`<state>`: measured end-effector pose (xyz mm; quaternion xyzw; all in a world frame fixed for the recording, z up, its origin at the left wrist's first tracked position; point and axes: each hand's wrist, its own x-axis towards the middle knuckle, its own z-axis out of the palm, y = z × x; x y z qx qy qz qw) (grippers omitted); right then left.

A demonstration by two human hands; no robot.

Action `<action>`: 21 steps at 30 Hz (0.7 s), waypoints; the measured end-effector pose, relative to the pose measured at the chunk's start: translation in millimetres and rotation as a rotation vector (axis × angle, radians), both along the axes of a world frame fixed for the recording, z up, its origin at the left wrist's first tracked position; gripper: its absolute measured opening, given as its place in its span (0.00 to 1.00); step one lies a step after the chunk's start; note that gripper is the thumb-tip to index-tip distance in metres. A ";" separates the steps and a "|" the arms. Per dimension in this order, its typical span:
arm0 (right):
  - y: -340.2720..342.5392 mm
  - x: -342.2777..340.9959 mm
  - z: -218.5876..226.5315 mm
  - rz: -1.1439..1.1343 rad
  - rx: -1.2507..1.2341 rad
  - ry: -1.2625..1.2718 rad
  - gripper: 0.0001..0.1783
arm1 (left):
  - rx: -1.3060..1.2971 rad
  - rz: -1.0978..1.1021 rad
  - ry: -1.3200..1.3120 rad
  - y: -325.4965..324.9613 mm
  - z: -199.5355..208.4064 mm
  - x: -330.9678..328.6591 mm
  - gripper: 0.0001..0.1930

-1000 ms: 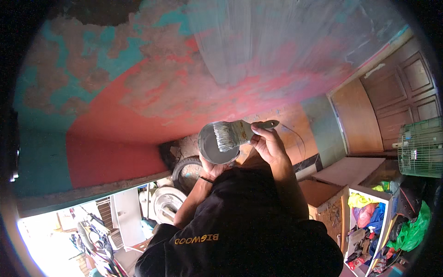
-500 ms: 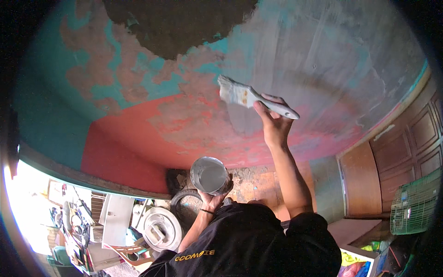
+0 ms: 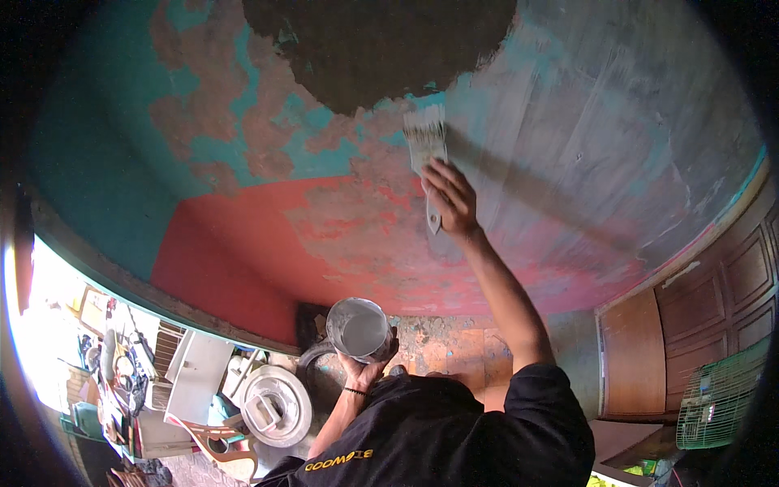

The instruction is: The person paints a concrete wall with white paint using a brush, dipping the brush into a paint bucket and applying paint to the wall in strokes.

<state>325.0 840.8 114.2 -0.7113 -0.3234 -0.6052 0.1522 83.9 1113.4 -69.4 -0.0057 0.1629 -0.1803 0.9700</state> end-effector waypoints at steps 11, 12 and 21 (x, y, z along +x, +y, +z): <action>24.2 -47.8 -64.4 -0.019 0.101 0.200 0.05 | -0.102 -0.110 -0.040 42.6 -10.4 32.0 0.47; 21.2 -46.6 -40.2 -0.014 0.069 0.095 0.05 | -0.143 -0.123 -0.037 45.5 -11.0 31.0 0.47; 8.9 -4.4 36.7 -0.082 0.048 -0.063 0.04 | -0.021 -0.195 -0.032 54.5 -17.4 36.3 0.45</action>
